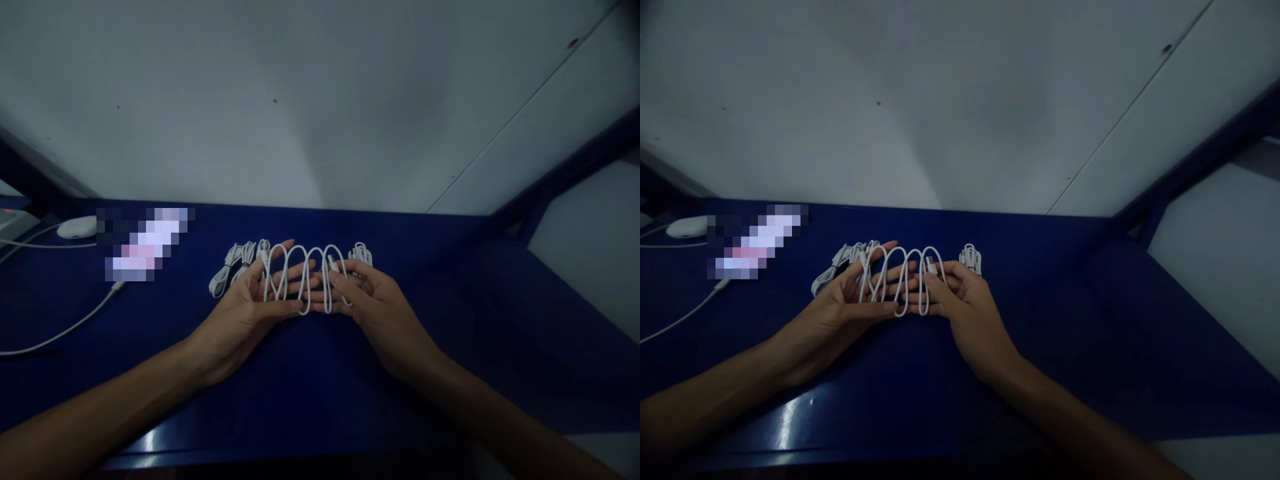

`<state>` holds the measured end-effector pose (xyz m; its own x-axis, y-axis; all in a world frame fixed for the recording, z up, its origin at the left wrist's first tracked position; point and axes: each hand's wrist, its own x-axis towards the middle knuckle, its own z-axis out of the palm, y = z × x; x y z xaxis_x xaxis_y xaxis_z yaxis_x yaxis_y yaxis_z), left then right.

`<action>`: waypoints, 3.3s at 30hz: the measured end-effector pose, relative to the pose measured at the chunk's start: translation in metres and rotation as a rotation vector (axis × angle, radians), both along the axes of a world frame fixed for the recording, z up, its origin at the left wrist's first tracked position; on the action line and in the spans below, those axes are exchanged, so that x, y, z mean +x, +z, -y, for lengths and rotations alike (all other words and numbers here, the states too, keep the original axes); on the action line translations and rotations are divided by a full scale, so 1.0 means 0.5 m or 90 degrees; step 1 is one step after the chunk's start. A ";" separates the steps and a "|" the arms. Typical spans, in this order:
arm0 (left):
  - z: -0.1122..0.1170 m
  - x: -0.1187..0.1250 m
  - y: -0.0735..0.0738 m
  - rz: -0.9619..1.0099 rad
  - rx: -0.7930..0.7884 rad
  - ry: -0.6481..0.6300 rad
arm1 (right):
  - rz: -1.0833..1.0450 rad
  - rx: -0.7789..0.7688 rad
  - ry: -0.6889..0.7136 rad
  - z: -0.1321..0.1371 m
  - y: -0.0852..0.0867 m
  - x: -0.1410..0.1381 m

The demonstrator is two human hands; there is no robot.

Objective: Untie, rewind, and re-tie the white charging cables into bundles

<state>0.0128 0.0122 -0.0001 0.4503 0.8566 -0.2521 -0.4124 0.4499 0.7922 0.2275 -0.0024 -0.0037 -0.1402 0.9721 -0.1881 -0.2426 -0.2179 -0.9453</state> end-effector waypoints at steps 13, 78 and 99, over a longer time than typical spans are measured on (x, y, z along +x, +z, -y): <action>-0.001 -0.008 0.004 -0.034 0.016 0.074 | -0.022 -0.080 -0.007 -0.008 0.034 -0.022; -0.013 -0.009 0.013 0.188 -0.069 0.035 | -0.108 -0.010 -0.019 0.005 -0.013 -0.012; -0.012 -0.007 0.020 0.196 -0.077 0.034 | -0.124 -0.011 -0.006 0.004 -0.004 -0.012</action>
